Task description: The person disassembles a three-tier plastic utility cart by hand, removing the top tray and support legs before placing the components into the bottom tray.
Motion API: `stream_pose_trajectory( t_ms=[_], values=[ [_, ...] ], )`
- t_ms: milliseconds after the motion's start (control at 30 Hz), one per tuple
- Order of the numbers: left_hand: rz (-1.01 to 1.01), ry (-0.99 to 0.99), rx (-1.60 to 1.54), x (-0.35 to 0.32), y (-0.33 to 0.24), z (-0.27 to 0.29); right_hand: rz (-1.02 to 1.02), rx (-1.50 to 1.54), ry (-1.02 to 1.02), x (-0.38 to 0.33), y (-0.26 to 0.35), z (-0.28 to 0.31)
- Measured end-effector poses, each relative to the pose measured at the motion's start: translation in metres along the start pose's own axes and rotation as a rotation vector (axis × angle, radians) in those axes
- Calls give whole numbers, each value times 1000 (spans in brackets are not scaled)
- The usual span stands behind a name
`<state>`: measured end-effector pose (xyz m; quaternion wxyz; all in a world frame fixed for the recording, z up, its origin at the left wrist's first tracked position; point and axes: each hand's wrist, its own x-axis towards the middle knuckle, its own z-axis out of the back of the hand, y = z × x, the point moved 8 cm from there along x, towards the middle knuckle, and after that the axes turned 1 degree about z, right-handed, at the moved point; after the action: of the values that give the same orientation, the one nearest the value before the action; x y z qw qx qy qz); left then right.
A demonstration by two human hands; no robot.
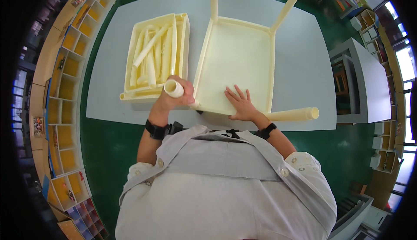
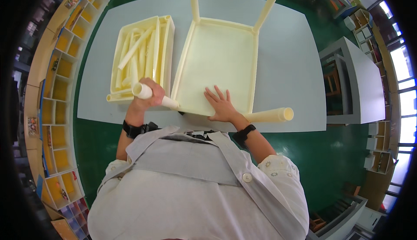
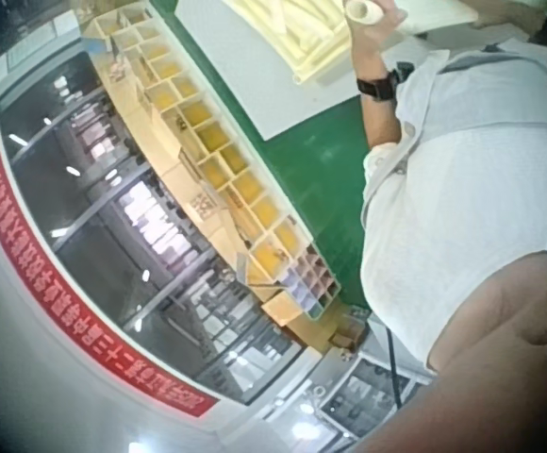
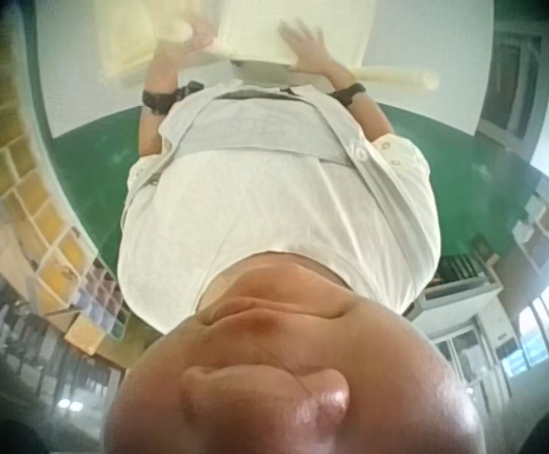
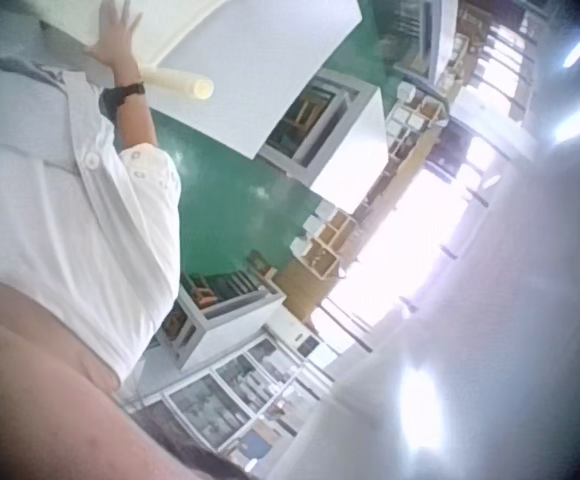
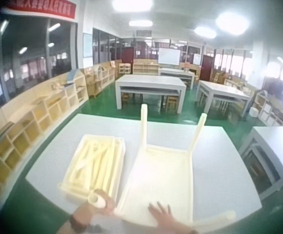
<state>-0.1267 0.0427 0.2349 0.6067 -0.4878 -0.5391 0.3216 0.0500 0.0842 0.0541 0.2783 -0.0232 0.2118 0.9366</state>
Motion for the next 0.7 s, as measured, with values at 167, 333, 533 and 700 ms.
stream_pose_trajectory(
  t_ms=[167,333,533,700],
  values=[
    [75,-412,91,-13,6,9,-30,9,-19,3,0,3],
    [46,-696,251,-20,4,11,-27,11,-50,3,-5,10],
    [1,158,-47,6,-9,-11,-31,16,-52,4,-6,13],
    [52,-527,124,-5,-9,9,-4,28,-63,5,-3,16]
  ],
)
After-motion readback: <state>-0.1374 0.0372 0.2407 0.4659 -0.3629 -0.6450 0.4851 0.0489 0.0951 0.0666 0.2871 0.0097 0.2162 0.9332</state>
